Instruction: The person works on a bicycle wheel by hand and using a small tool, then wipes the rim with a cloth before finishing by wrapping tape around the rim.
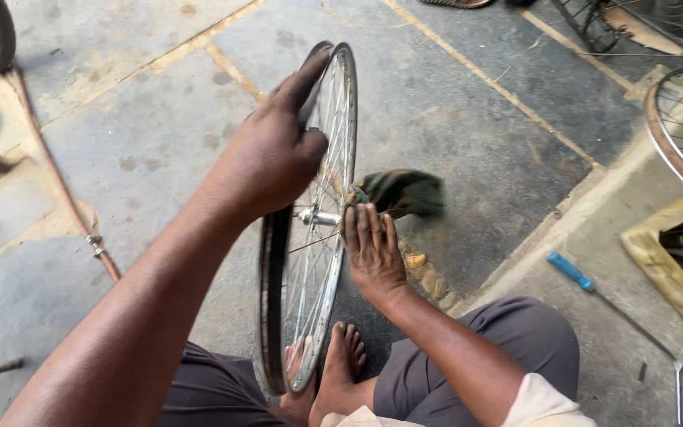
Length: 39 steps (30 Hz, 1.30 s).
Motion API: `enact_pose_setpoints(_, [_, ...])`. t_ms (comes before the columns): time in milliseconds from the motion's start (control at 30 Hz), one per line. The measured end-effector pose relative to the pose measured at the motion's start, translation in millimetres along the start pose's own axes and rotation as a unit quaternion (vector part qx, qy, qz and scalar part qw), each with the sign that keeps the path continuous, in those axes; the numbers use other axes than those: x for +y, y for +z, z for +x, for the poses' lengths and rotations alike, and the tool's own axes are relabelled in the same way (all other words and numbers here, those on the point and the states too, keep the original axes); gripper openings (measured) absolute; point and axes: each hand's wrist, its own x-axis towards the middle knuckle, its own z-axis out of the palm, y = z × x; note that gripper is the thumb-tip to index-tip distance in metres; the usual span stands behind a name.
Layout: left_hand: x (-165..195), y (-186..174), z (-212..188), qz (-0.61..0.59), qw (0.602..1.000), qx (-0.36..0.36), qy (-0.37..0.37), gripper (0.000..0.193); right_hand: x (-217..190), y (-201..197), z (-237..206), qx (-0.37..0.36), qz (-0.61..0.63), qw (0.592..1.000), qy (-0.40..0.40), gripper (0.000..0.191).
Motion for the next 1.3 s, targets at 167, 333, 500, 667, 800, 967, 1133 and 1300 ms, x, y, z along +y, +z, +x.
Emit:
enact_pose_setpoints(167, [10,12,0,-0.096,0.988,-0.054,-0.112,0.097,13,24,13,-0.372,0.144,0.907,0.136,0.058])
enact_pose_setpoints(333, [53,35,-11,-0.09,0.995,-0.027,0.027,0.092,55,45,32,-0.506,0.361,0.734,0.273,0.05])
enact_pose_setpoints(500, [-2,69,-129,-0.117,0.937,0.071,0.321,0.084,96,52,4,-0.352,0.503,0.672,0.413,0.037])
enact_pose_setpoints(667, [-145,68,-191,0.313,0.828,-0.464,-0.039,0.078,112,55,-12,-0.303,0.548,0.651,0.429,0.026])
enact_pose_setpoints(800, [-157,38,-175,0.18,0.95,-0.195,-0.165,0.05,99,49,-9,-0.331,0.547,0.568,0.518,0.027])
enact_pose_setpoints(967, [-46,19,-147,-0.064,0.967,-0.154,-0.193,0.073,57,37,-8,-0.397,0.51,0.488,0.587,0.033])
enact_pose_setpoints(1133, [28,17,-118,0.063,0.986,0.084,0.131,0.064,27,30,-14,-0.327,0.64,0.452,0.527,0.035])
enact_pose_setpoints(1300, [40,8,-100,0.047,0.988,0.033,0.145,0.059,19,26,-27,-0.383,0.618,0.43,0.535,0.035])
